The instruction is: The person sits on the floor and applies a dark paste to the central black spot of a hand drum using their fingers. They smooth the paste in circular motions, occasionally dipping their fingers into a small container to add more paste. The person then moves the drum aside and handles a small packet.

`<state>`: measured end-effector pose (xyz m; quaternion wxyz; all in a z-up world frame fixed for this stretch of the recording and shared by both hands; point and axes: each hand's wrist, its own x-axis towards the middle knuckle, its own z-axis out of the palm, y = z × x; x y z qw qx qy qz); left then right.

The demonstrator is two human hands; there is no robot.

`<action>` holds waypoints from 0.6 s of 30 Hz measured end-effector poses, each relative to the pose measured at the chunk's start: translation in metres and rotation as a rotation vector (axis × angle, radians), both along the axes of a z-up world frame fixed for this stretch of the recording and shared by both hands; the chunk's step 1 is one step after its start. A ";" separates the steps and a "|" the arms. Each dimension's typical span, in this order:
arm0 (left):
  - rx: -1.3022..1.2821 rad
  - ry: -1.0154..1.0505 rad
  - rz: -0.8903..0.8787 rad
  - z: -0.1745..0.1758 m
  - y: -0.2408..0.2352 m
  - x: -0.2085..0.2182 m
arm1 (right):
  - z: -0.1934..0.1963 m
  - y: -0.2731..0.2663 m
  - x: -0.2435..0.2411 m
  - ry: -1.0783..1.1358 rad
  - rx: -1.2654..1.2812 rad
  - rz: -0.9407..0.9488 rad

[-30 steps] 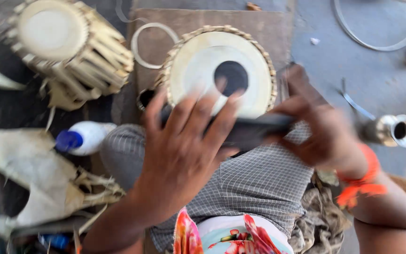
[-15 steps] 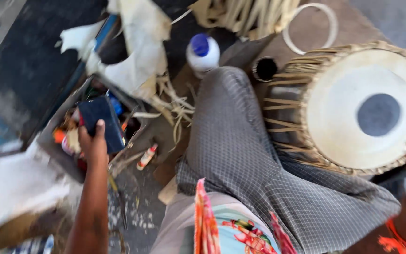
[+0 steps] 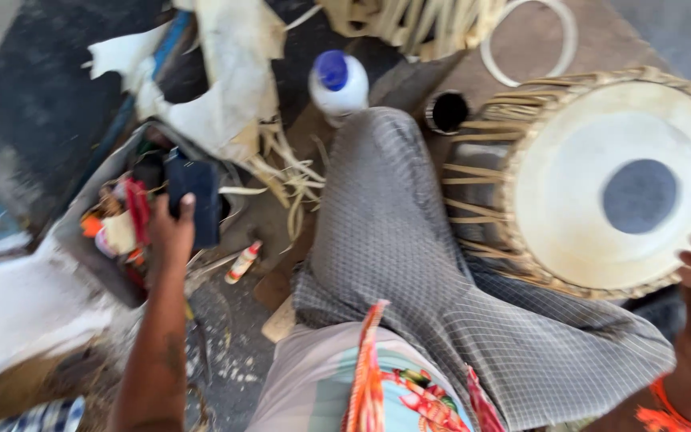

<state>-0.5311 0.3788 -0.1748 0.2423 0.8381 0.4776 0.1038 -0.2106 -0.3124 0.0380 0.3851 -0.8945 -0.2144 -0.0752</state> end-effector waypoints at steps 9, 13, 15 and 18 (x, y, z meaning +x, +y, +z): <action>0.375 0.235 -0.202 0.056 0.001 0.061 | 0.038 0.052 -0.002 0.105 0.100 -0.097; 0.044 -0.422 -0.612 0.174 -0.101 0.214 | 0.046 0.076 0.011 -0.110 -0.457 -0.002; -0.213 -0.639 -0.852 0.205 -0.172 0.299 | 0.050 0.077 0.017 -0.079 -0.406 -0.028; -0.087 -0.799 -1.311 0.217 -0.260 0.416 | 0.055 0.070 0.022 -0.030 -0.267 -0.117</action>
